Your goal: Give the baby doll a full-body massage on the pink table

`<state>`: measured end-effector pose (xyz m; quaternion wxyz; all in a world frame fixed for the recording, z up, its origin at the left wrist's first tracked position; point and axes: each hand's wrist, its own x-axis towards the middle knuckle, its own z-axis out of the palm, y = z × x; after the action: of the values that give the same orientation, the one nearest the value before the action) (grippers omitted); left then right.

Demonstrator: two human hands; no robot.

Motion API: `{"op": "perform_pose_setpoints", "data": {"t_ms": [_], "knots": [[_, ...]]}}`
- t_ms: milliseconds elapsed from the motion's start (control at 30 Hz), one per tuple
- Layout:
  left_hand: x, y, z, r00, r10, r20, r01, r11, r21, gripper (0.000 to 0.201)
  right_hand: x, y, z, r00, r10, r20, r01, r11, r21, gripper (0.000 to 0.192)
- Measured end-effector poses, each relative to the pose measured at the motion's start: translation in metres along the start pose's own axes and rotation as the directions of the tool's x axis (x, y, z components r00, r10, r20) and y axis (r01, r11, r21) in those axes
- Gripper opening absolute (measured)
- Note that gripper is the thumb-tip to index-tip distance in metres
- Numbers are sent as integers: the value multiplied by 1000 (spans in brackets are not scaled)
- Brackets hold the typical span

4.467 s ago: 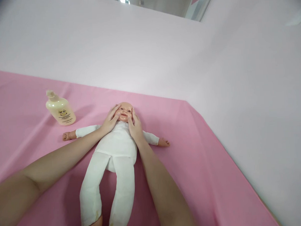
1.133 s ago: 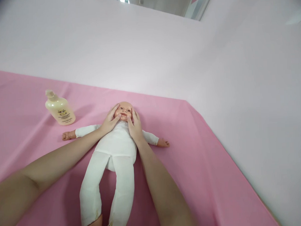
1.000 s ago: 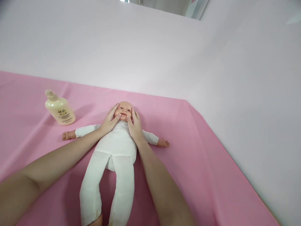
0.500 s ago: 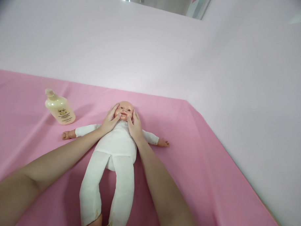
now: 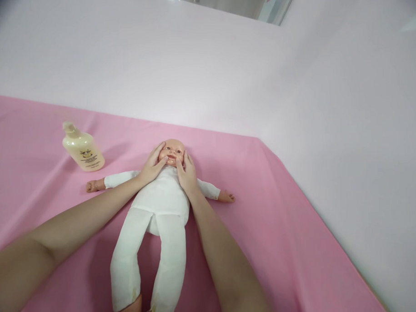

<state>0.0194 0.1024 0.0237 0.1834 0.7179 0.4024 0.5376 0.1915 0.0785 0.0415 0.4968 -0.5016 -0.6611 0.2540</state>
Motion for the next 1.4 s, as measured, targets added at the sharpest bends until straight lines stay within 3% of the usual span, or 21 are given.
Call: {"op": "perform_pose_setpoints", "data": {"t_ms": [900,1400], "knots": [[0,-1,3,999,25,-47,-26,1000,-17,61,0,-1,1,1000,1,3,-1,1000,11,77],[-1,1,0,1000,9,-14,-9,1000,-21,59,-1,-1,0,1000,-6,3,6,1000,7,76]]}}
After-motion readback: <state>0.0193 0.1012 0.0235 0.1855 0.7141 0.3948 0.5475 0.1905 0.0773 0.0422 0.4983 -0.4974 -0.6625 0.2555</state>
